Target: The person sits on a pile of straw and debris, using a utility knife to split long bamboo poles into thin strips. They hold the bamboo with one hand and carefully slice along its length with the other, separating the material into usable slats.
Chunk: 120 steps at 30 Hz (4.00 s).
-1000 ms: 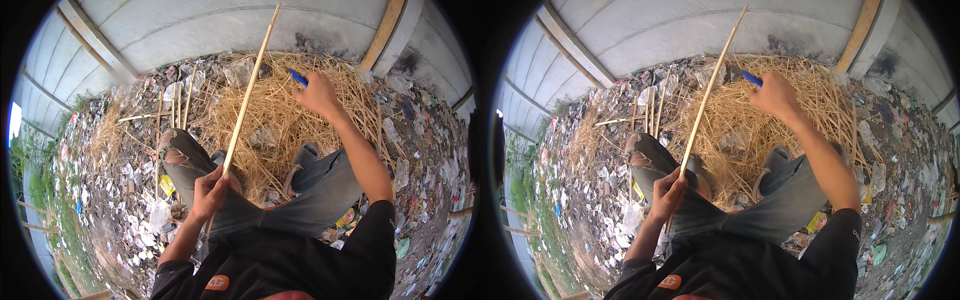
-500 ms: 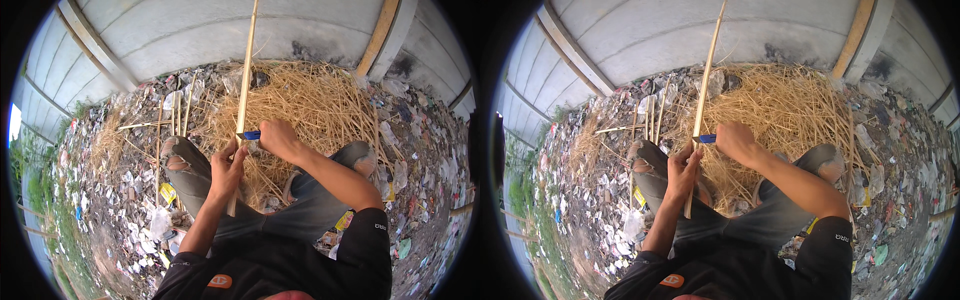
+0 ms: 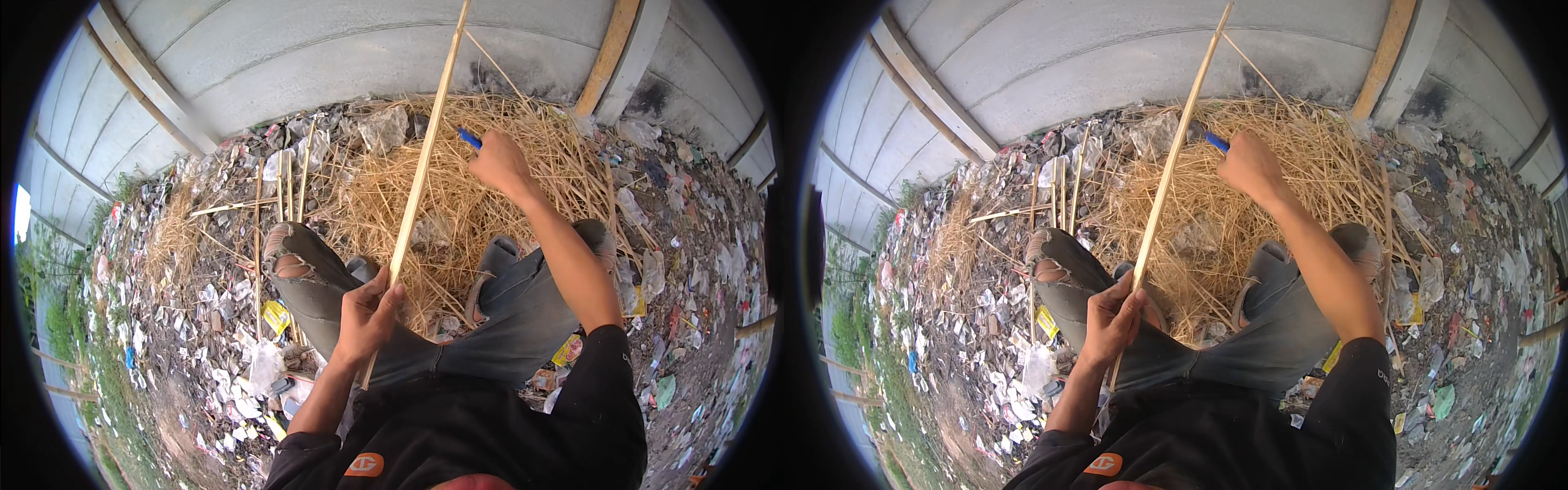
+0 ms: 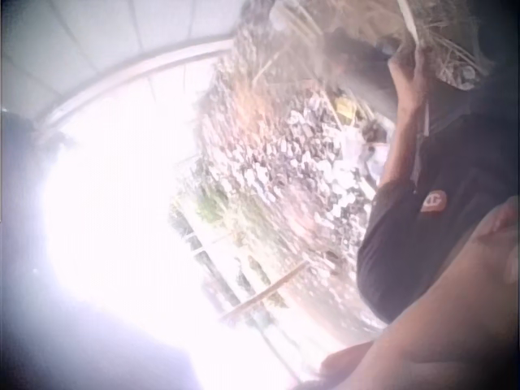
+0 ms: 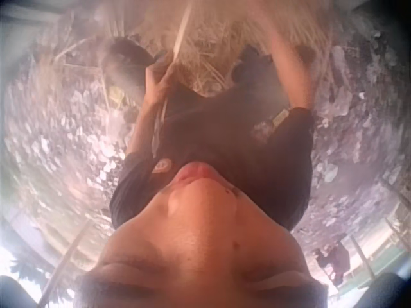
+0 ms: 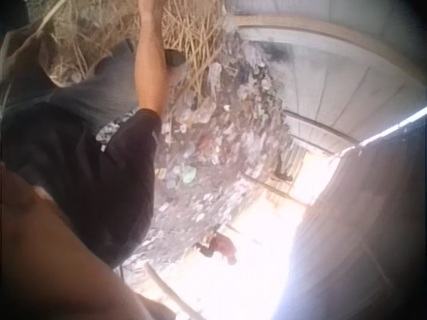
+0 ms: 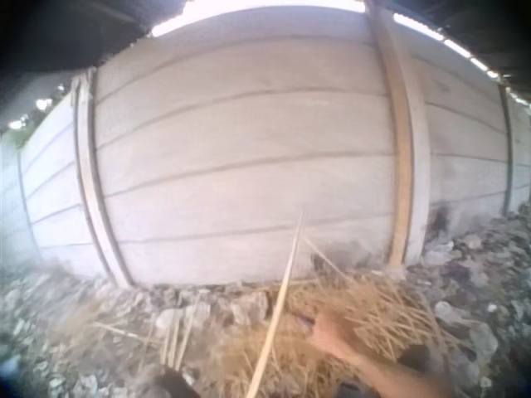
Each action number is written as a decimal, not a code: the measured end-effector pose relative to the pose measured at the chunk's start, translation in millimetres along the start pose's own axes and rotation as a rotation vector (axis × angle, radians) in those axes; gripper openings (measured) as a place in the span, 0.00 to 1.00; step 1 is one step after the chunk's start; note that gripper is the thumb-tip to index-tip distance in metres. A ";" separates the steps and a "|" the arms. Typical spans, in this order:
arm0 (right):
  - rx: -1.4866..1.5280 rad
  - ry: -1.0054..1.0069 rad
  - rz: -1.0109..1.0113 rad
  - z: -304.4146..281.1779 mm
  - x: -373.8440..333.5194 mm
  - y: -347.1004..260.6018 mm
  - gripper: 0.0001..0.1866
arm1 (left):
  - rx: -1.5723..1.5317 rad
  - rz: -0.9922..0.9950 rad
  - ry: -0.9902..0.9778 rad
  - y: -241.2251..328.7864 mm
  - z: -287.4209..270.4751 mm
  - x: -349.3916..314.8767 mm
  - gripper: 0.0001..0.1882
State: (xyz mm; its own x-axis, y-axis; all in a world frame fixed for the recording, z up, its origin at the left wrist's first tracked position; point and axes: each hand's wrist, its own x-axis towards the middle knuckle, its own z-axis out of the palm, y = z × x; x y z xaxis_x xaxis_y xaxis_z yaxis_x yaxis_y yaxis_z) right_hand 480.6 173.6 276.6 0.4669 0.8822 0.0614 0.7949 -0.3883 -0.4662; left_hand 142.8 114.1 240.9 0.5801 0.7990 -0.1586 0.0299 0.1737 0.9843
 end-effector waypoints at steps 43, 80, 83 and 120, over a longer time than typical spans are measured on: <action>0.006 0.224 0.058 29.4 90.6 10.0 0.11 | 0.047 0.011 -0.010 -0.9 18.5 -37.1 0.23; 0.085 0.665 0.036 -2.7 112.1 80.5 0.26 | 0.339 -0.124 -0.113 -39.5 -80.8 -81.5 0.25; 0.171 0.281 0.063 -15.9 107.7 79.1 0.28 | 0.372 -0.100 -0.092 -35.1 -81.3 -81.8 0.25; 0.203 -0.022 0.342 -35.5 104.9 124.5 0.36 | 0.065 -0.332 0.039 -35.0 -138.2 -109.4 0.27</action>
State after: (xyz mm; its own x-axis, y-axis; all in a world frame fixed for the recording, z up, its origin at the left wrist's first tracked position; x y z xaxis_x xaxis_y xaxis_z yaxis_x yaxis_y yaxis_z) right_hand 642.3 208.3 256.4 0.6811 0.7176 -0.1451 0.5017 -0.6018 -0.6214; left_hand -34.2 100.2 213.3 0.4987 0.7266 -0.4726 0.2643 0.3918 0.8813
